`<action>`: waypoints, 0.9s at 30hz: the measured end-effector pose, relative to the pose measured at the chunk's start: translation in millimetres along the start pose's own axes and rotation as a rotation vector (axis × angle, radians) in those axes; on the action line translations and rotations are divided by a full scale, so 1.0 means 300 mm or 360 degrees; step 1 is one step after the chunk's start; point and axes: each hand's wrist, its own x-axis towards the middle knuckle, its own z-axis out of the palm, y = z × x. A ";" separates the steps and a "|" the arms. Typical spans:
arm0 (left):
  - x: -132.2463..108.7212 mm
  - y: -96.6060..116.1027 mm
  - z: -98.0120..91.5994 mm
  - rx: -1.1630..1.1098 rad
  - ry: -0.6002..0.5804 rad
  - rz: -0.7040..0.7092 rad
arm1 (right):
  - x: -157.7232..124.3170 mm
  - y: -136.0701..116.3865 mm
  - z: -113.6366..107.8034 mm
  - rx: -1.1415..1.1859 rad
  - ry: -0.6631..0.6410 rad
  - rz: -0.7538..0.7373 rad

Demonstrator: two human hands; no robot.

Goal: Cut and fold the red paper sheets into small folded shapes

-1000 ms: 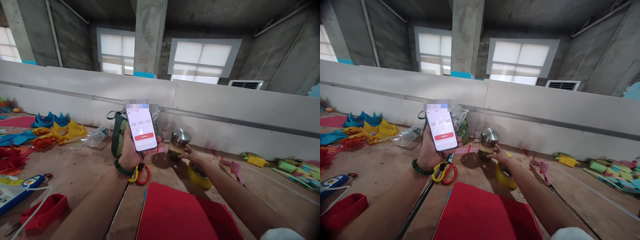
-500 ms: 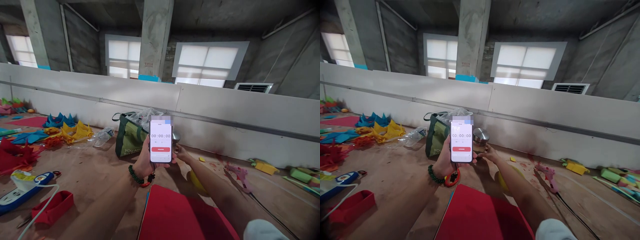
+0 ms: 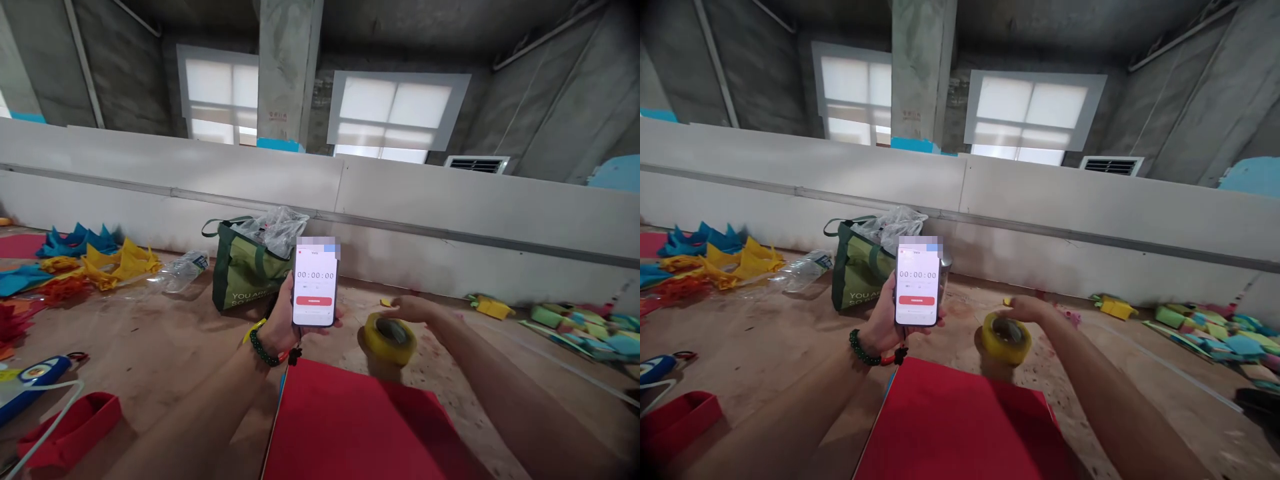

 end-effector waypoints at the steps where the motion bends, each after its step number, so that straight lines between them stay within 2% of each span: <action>1: 0.002 0.001 -0.004 0.0014 0.0008 0.0006 | -0.022 0.051 0.002 0.0013 -0.0120 0.0110; 4: 0.009 -0.003 -0.014 0.0063 0.0042 0.0018 | -0.083 0.153 0.048 0.0099 -0.0342 0.0354; 7: 0.009 -0.011 -0.021 0.0079 0.0054 0.0028 | -0.088 0.162 0.107 0.0176 -0.0315 0.0449; 10: 0.008 -0.019 -0.030 0.0030 0.0066 0.0024 | -0.045 0.099 0.150 0.0259 -0.0251 0.0447; 17: 0.013 -0.038 -0.038 -0.0075 0.0040 0.0042 | 0.046 -0.144 0.219 0.0474 -0.0214 0.0202; 21: 0.022 -0.057 -0.046 -0.0084 0.0009 0.0035 | 0.044 -0.215 0.174 0.0562 -0.0055 0.0025; 27: 0.031 -0.089 -0.054 -0.0078 0.0008 -0.0005 | -0.054 -0.285 -0.009 0.0954 0.0469 -0.0383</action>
